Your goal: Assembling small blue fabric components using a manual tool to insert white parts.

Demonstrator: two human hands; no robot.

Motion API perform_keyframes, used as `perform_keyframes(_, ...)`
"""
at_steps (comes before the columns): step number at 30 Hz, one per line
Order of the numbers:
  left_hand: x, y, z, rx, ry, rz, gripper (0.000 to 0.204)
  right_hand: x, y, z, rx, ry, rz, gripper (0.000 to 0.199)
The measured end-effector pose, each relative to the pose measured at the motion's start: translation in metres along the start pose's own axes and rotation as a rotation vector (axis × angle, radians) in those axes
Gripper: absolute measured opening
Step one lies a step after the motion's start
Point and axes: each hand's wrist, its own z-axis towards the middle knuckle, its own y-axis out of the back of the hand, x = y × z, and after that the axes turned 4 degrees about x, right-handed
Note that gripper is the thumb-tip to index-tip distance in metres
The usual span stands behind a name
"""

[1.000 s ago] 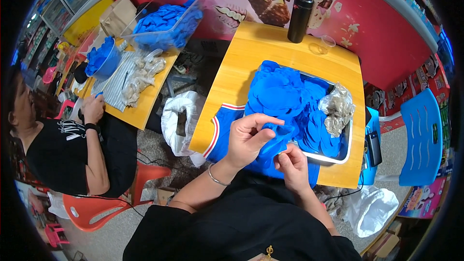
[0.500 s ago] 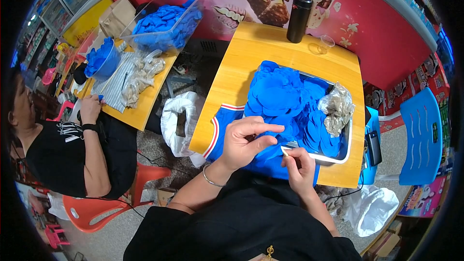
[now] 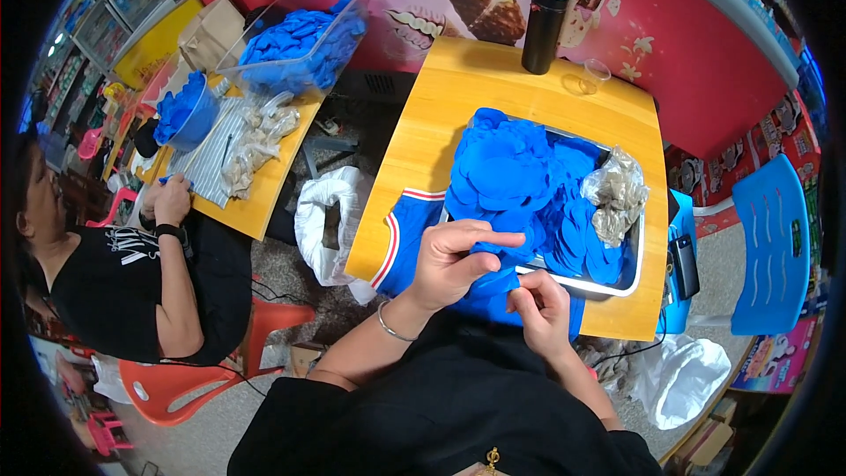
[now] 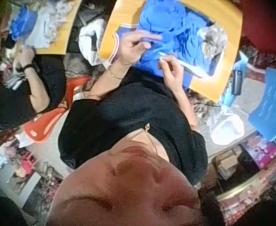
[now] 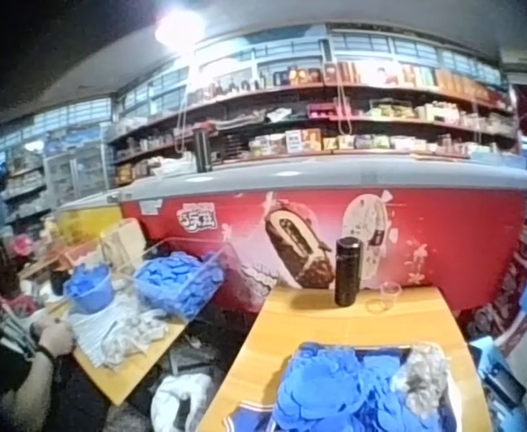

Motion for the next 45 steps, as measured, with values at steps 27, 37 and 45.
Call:
perform_keyframes(27,-0.013,-0.005,0.001,0.091,0.266,-0.159,0.017,-0.006,0.014,0.015,-0.130,0.364,-0.409,0.016)
perform_keyframes(37,-0.024,-0.003,0.005,0.226,0.376,-0.235,0.011,-0.004,0.018,0.013,0.130,0.033,0.060,0.006)
perform_keyframes(45,-0.025,-0.004,0.001,0.161,0.269,-0.124,0.013,-0.011,0.009,0.010,-0.002,0.162,-0.022,0.009)
